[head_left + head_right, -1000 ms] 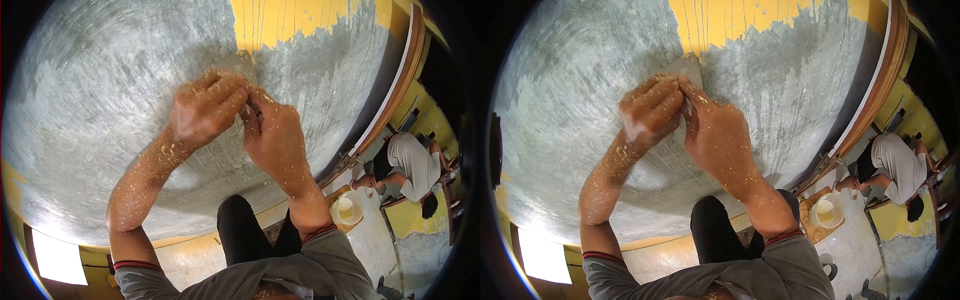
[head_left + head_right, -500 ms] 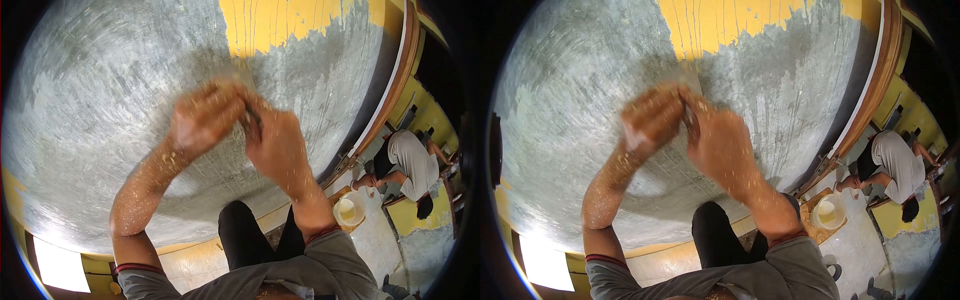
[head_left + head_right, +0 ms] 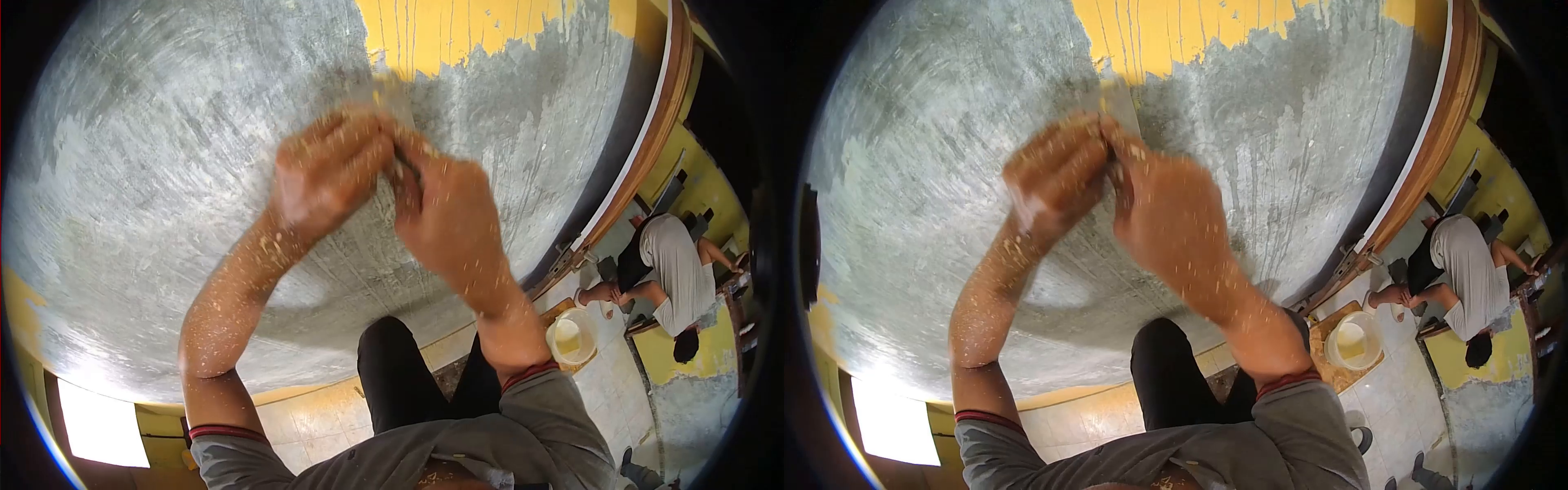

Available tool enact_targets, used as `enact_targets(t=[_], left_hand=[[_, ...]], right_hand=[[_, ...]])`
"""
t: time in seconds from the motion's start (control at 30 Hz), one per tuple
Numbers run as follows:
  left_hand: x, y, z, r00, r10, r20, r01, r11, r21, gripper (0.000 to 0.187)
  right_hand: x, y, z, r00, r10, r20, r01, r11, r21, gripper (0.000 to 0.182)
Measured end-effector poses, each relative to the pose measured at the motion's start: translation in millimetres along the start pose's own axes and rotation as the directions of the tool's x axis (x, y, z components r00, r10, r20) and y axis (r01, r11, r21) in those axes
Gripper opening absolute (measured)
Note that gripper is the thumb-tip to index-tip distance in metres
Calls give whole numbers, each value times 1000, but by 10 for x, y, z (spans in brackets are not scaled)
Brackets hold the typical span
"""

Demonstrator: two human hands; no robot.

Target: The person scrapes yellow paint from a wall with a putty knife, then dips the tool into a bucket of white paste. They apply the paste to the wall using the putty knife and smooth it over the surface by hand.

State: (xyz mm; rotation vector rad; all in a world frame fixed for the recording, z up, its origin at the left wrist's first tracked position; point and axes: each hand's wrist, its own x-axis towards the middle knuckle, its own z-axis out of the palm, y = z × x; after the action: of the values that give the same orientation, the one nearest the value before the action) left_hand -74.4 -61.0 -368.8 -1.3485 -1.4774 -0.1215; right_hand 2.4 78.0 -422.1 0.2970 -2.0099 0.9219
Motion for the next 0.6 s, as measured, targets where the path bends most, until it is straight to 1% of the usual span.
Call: enact_targets(t=[0.07,0.13,0.2,0.23,0.27,0.33,0.37,0.4,0.47,0.5,0.53,0.6], left_hand=[[-195,86,71,1000,25,-12,-26,996,-82,21],[-164,26,54,999,41,6,-40,997,-67,21],[8,-50,-16,996,20,-81,-20,1000,8,21],[69,-57,-99,998,-65,18,64,997,51,22],[53,-63,-73,997,-69,23,68,996,52,22],[-24,-52,32,998,-15,-69,16,1000,12,22],[-94,8,28,998,32,-46,-32,999,-9,22],[-130,19,41,998,38,-51,-38,999,-4,22],[-179,32,61,999,46,6,-46,998,-37,22],[-153,-22,100,997,57,-48,-58,998,-22,23],[-70,-33,64,997,55,-45,-56,998,-26,23],[114,-11,-48,998,-54,15,54,998,41,25]], right_hand=[[-163,48,77,1000,12,8,-13,1000,15,45],[-134,55,96,999,33,6,-33,999,28,45],[54,4,58,998,-55,-38,55,998,-4,47],[82,-34,16,998,-50,-32,50,999,-1,47],[117,-71,-29,999,-32,-10,32,999,-10,47],[48,-61,-21,1000,-12,19,13,1000,-13,48],[-87,-13,32,1000,4,19,-4,1000,0,47],[-141,24,57,1000,16,10,-16,1000,10,47],[-100,42,41,1000,15,10,-15,1000,28,46],[-66,42,34,1000,19,19,-20,999,47,45],[5,28,15,999,24,22,-25,999,48,45],[134,-17,-23,999,-23,-38,25,999,33,44]])
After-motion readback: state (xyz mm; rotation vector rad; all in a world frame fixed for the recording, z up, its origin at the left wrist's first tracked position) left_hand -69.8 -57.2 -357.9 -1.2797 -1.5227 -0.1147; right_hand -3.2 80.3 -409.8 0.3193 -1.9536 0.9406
